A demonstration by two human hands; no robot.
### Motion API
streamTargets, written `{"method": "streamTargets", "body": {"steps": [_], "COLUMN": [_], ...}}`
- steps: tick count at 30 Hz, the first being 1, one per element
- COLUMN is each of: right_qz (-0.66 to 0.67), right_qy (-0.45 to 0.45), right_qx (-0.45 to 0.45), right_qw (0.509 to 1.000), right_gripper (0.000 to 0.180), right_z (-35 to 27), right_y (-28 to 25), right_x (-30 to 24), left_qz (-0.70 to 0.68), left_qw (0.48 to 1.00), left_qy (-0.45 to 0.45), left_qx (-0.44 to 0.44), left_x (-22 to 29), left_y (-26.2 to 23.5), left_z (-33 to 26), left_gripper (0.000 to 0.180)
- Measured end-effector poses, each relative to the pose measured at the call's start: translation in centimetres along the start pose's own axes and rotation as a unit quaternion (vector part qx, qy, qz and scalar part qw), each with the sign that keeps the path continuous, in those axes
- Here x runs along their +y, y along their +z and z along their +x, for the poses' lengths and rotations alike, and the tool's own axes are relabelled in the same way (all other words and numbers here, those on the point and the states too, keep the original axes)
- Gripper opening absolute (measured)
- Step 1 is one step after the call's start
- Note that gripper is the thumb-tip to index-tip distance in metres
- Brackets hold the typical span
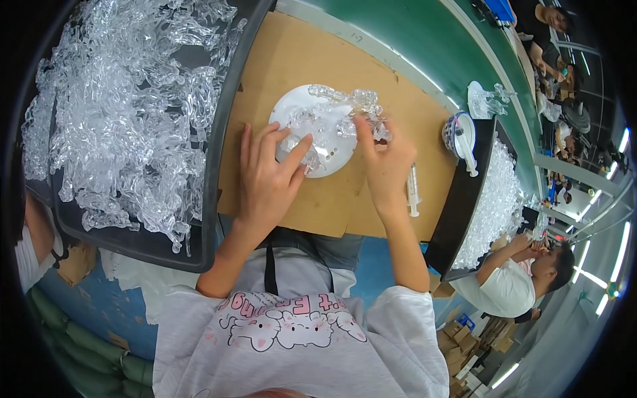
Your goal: Assembling decorative plastic lights by gluing snowflake-shaped components onto circular bases using a syringe filled with adhesive.
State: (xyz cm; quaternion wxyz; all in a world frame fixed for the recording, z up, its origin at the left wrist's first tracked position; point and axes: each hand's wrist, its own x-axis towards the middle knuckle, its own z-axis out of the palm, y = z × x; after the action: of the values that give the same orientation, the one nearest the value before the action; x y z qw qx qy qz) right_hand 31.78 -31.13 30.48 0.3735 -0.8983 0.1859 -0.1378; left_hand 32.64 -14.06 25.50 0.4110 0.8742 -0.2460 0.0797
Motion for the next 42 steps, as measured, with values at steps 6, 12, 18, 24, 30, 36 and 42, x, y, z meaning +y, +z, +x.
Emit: {"method": "streamTargets", "body": {"steps": [6, 12, 18, 24, 30, 36, 42], "right_qz": [-0.175, -0.172, -0.008, -0.135, -0.168, -0.123, -0.141], "right_qy": [-0.183, -0.238, -0.076, -0.161, -0.180, -0.103, -0.216], "right_qx": [0.051, 0.051, 0.028, 0.028, 0.082, -0.016, 0.070], "right_qw": [0.966, 0.955, 0.997, 0.977, 0.966, 0.987, 0.964], "right_gripper": [0.021, 0.020, 0.018, 0.018, 0.018, 0.017, 0.019], "right_z": [-0.6, -0.1, -0.4, -0.5, -1.2, -0.2, -0.6], "right_y": [0.6, 0.5, 0.7, 0.4, 1.1, 0.0, 1.6], "right_x": [-0.1, 1.1, 2.3, 0.4, 0.4, 1.2, 0.8], "left_qz": [0.010, 0.018, 0.032, 0.012, 0.048, 0.084, 0.112], "left_qw": [1.000, 1.000, 0.999, 1.000, 0.999, 0.996, 0.992], "left_qy": [0.002, 0.004, 0.015, 0.000, 0.010, 0.031, 0.038], "left_qx": [0.006, 0.004, 0.007, -0.011, -0.002, 0.022, 0.032], "left_x": [0.2, 0.3, 0.1, 0.4, 0.6, 0.7, 0.8], "left_y": [0.1, 0.1, -0.1, -0.4, 0.3, 0.4, 0.7], "left_z": [0.1, 0.1, 0.1, 0.1, 0.0, 0.0, -0.3], "left_gripper": [0.047, 0.047, 0.040, 0.046, 0.047, 0.036, 0.039]}}
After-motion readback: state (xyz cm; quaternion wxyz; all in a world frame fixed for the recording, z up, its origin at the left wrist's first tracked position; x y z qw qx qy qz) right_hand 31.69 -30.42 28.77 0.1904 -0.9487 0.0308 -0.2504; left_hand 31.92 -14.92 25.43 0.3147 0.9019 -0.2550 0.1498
